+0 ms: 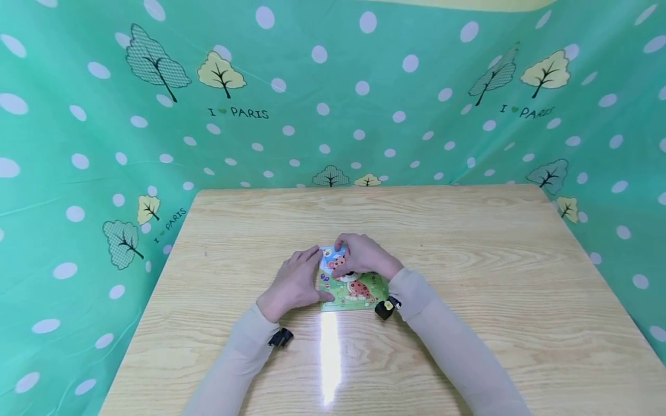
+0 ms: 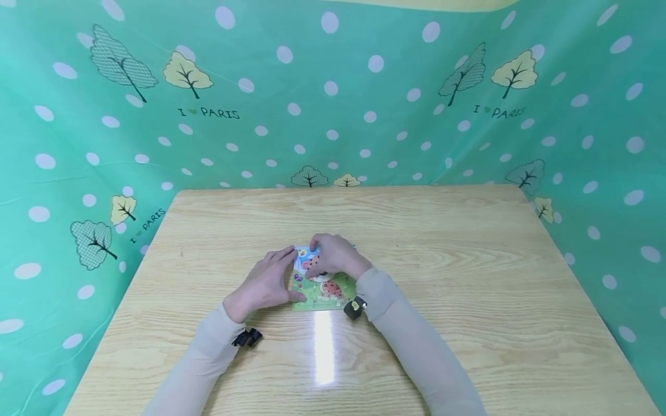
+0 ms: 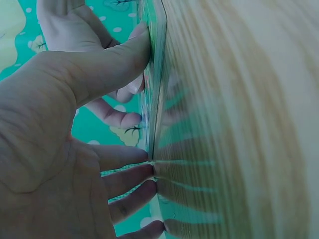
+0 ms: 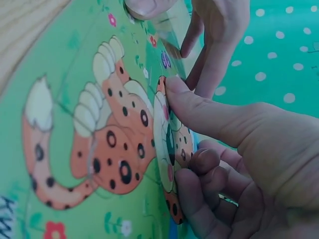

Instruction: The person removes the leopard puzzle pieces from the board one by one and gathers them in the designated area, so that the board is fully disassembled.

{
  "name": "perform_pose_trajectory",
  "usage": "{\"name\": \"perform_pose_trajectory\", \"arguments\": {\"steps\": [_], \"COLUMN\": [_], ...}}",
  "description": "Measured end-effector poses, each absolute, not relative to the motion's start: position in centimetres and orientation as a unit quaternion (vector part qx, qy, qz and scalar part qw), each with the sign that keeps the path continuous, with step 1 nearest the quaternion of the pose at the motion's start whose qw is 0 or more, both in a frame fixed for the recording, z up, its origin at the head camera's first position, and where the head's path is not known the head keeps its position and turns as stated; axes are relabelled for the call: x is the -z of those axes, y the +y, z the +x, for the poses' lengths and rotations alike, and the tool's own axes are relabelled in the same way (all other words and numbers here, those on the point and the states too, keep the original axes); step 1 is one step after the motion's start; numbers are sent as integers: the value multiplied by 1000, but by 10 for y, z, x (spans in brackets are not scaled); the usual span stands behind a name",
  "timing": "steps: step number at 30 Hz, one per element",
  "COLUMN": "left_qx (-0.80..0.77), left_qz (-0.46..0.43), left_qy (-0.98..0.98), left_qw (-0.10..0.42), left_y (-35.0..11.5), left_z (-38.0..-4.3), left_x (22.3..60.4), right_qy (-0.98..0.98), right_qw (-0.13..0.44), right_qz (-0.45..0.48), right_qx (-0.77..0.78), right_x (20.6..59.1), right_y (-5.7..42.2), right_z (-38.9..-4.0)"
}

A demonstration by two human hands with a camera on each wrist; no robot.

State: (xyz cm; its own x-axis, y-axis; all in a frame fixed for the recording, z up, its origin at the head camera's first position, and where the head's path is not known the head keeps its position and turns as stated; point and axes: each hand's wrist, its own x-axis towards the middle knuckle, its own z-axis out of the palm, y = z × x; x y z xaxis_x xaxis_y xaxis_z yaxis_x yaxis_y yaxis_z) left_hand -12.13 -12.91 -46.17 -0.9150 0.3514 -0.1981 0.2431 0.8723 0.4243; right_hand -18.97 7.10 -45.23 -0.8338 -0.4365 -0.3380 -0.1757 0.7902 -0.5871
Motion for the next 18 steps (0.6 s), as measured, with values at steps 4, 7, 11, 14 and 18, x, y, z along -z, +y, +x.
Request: {"name": "perform_pose_trajectory", "arguments": {"steps": [4,7,11,14,18], "left_qx": [-200,-200,-202,-208,-218], "left_qz": [154,154,159,162,158], "left_qy": [958,958,957,956,954], "left_qw": [135,134,133,132,129], "left_y": [-128,-127,-128,-128,-130], "left_z": [-121,-121,-122,-122,-122], "left_x": [462,463,464,465,465], "right_qy": [913,914,914,913,903], "right_qw": [238,230,220,213,194], "right_qz": [-156,-157,-156,-151,-148], "right_qx": [291,296,303,314,354], "right_x": [452,453,455,457,462], "right_y": [73,74,76,78,80], "right_z": [-188,-186,-184,-183,-183]}}
